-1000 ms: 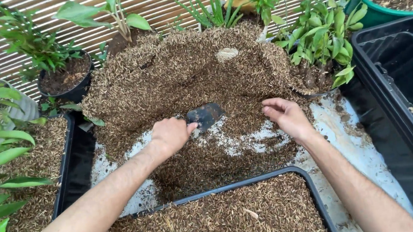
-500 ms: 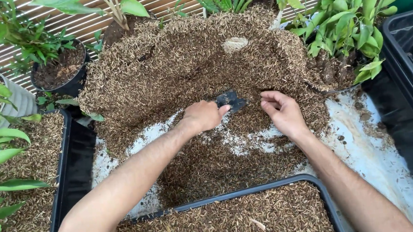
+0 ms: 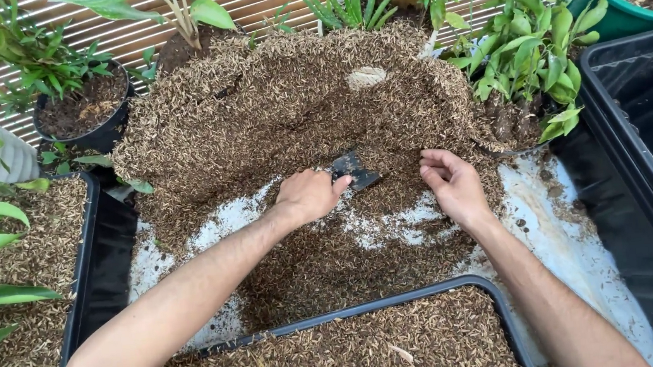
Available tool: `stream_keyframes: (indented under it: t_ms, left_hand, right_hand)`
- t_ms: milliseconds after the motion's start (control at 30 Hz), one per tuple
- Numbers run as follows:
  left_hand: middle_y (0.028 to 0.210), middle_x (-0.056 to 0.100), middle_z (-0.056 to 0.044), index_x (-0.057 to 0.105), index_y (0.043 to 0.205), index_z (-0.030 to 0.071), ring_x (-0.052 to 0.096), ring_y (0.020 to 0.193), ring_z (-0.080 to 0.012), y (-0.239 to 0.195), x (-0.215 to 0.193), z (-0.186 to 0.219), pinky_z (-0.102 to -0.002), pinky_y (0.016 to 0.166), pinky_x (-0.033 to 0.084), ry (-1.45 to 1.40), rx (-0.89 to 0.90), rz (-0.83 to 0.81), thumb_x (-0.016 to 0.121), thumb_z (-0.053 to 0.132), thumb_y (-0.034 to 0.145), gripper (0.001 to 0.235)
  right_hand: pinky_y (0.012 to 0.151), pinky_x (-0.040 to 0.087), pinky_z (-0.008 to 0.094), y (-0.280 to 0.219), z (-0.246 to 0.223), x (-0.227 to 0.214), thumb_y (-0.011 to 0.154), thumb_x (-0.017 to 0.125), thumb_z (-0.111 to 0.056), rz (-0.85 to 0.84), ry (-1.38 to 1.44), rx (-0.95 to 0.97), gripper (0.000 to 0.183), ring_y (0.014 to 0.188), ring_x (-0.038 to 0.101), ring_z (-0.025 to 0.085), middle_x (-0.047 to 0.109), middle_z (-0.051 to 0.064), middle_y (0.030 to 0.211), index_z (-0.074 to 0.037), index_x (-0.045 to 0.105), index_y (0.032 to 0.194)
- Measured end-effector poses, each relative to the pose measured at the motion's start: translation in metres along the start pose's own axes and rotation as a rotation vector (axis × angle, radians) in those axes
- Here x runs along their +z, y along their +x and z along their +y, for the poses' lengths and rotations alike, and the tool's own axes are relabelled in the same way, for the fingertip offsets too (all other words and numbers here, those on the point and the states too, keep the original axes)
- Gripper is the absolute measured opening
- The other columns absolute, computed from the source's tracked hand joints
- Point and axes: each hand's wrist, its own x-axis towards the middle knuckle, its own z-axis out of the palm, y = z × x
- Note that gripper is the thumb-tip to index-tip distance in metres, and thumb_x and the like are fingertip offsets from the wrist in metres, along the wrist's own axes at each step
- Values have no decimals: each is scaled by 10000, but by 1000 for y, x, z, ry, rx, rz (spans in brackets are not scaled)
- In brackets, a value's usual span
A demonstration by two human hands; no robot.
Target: The person uses a small trowel to scoop soil from a large pile and transfer it into a black rectangular tray. They repeatedly fill the tray and then use their hands to spread and level the soil evenly across the surface.
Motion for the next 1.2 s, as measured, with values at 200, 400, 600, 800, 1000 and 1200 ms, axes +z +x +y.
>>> stream_keyframes:
  t_ms: [200, 400, 600, 800, 1000, 1200]
  left_hand:
    - [894, 657, -211, 624, 1026, -37, 621, 973, -361, 30, 5, 13, -478, 817, 470, -10, 26, 33, 267, 457, 931, 617]
    - [880, 654, -220, 607, 1056, -32, 629, 957, -359, 2, 1, 2, -490, 834, 471, -59, 10, 53, 248, 439, 952, 601]
    - [971, 636, -242, 573, 1129, -36, 591, 1033, -366, -7, 0, 2, -506, 893, 439, -107, -25, 46, 238, 466, 950, 630]
    - [981, 630, -251, 579, 1118, -37, 582, 1042, -383, -7, 4, 6, -523, 889, 437, -120, -1, 50, 239, 462, 949, 627]
    - [1038, 627, -242, 583, 1130, -28, 567, 1074, -384, -13, 2, 4, -512, 897, 430, -8, 6, 11, 262, 467, 929, 623]
    - [1051, 622, -245, 577, 1145, -26, 564, 1082, -373, -29, -10, 4, -507, 924, 417, 22, 47, 16, 255, 464, 941, 621]
  right_hand:
    - [794, 500, 365, 7, 6, 9, 842, 586, -63, -29, -7, -28, 344, 953, 614, 253, 606, 215, 1066, -17, 562, 1182]
    - [806, 496, 379, -1, -2, 5, 838, 592, -46, -15, 0, -19, 339, 961, 618, 271, 609, 224, 1061, -10, 564, 1173]
    - [697, 519, 301, -1, 14, 2, 839, 642, -190, 36, -49, 81, 283, 837, 634, 161, 667, 134, 920, -38, 620, 1077]
    - [787, 507, 364, 2, 13, 4, 848, 595, -56, 19, 75, -6, 348, 940, 623, 268, 612, 236, 1053, 55, 540, 1173]
    - [697, 531, 301, 0, -5, 0, 847, 607, -36, 123, -42, -92, 275, 866, 645, 233, 639, 193, 1007, 19, 600, 1116]
    - [685, 546, 336, -3, 2, 8, 814, 629, -5, 127, -28, -111, 331, 854, 646, 277, 625, 237, 1004, 55, 568, 1134]
